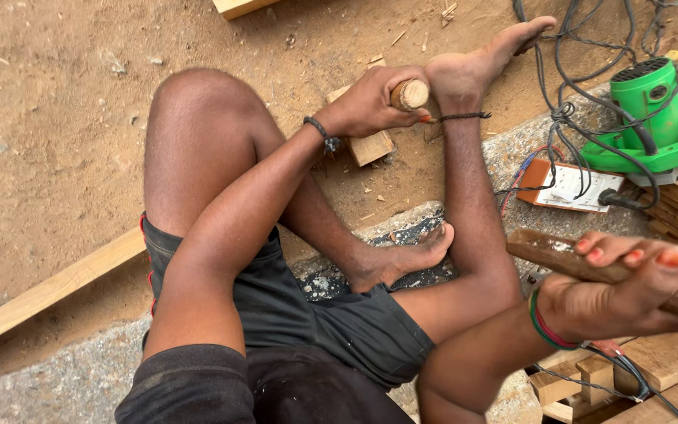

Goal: The person sits on the ground and uses a wooden mallet and chisel to carve a small wooden block. They repeatedly strike the chisel to shape the wood, occasionally adjusting the block's position.

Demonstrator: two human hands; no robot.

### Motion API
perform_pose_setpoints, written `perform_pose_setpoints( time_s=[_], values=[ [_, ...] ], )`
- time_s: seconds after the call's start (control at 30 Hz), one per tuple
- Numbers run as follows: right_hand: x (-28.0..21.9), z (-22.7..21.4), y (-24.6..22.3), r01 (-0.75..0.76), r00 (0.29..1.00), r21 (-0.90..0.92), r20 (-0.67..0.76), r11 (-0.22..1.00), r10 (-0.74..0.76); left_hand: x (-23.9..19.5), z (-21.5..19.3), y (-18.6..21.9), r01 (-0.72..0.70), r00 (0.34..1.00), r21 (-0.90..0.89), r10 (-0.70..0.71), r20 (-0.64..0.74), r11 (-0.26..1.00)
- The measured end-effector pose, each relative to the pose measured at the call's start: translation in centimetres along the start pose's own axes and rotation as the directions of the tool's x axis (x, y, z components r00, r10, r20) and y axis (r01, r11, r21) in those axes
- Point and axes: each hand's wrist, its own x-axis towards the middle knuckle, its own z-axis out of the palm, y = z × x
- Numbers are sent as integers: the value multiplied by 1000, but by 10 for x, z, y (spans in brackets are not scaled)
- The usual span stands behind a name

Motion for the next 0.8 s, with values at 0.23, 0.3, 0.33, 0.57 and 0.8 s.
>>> perform_pose_setpoints(
  time_s=[0.23, 0.3, 0.33, 0.57, 0.8],
  values=[
    [-26, 20, 78, 316, 641, -896, 444, 312, 627, -13, 11, -23, 335, 928, 211, -360, 93, 918],
    [-10, 33, 87, 369, 764, -849, 509, 378, 396, 11, -21, -18, 218, 972, 284, -235, 25, 933],
    [-12, 27, 79, 362, 784, -834, 514, 416, 347, -2, -8, -10, -7, 1000, 226, 14, -28, 974],
    [-91, -34, 42, -106, 959, -803, 72, 586, 273, -11, -18, 14, -72, 987, 243, 105, -124, 967],
    [-125, -76, 11, -359, 923, -659, -145, 662, 356, -25, -33, 28, 184, 973, 126, -162, -166, 975]
  ],
)
